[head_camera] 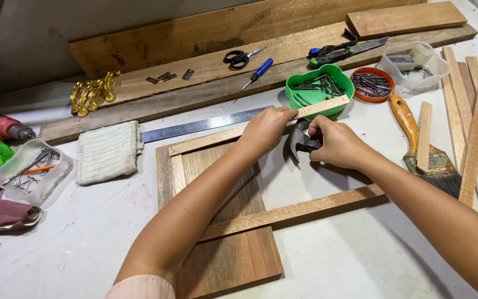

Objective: The person assembles a small wooden frame on a rectangular board at a workbench. They position thin wood strips, sand a strip with a sanding block, measure and align the strips using a steel ruler, then hammer nails to fasten the strips into a frame on the board.

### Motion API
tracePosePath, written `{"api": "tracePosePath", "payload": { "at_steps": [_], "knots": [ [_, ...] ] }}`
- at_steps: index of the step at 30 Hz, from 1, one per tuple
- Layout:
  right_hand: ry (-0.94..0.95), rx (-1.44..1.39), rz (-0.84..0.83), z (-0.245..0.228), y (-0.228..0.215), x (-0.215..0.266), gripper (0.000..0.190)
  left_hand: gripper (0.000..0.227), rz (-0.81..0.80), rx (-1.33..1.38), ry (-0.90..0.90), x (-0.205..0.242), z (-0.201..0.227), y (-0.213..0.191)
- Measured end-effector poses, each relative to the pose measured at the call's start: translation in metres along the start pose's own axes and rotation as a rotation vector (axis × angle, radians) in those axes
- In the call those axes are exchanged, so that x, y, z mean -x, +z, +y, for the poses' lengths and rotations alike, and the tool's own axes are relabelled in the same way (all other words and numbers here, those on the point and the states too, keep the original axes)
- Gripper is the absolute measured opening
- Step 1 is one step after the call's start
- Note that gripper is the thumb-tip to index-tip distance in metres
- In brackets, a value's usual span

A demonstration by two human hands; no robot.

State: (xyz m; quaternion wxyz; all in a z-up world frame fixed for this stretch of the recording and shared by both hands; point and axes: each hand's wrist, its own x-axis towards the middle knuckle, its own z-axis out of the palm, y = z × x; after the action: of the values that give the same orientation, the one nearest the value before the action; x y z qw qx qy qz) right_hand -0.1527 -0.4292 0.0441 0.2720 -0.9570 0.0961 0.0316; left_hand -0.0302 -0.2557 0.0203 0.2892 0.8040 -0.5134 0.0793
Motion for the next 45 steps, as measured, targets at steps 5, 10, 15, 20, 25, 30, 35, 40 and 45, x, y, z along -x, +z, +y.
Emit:
{"api": "tracePosePath", "payload": {
  "at_steps": [5,10,15,20,25,30,35,40,45],
  "knots": [
    [-0.020,-0.012,-0.027,0.001,0.006,0.002,0.056,0.039,0.015,0.007,0.009,0.000,-0.005,0.005],
    [0.014,-0.018,-0.044,-0.018,-0.007,0.014,0.054,0.038,-0.025,0.023,-0.031,0.000,-0.005,0.002],
    [-0.049,-0.094,0.014,-0.021,-0.012,0.016,0.049,0.033,-0.033,0.049,-0.037,0.002,0.000,-0.009],
    [-0.239,-0.191,0.117,-0.029,-0.010,0.008,0.041,0.034,0.175,0.062,0.047,0.016,-0.009,-0.036],
    [-0.368,-0.394,0.129,-0.066,-0.006,-0.003,0.037,0.032,0.262,-0.010,0.009,0.058,-0.023,-0.105],
    [-0.545,-0.568,0.042,-0.129,0.003,-0.008,0.040,0.028,0.310,-0.015,-0.249,0.121,-0.048,-0.159],
    [-0.436,-0.511,-0.074,-0.180,0.030,-0.023,0.029,0.027,0.292,-0.037,-0.460,0.180,-0.077,-0.170],
    [-0.374,-0.303,-0.076,-0.230,0.051,-0.019,0.039,0.032,0.288,-0.042,-0.535,0.213,-0.100,-0.153],
    [-0.436,-0.078,-0.021,-0.242,0.063,-0.025,0.043,0.034,0.331,0.072,-0.474,0.210,-0.119,-0.127]
  ]
}}
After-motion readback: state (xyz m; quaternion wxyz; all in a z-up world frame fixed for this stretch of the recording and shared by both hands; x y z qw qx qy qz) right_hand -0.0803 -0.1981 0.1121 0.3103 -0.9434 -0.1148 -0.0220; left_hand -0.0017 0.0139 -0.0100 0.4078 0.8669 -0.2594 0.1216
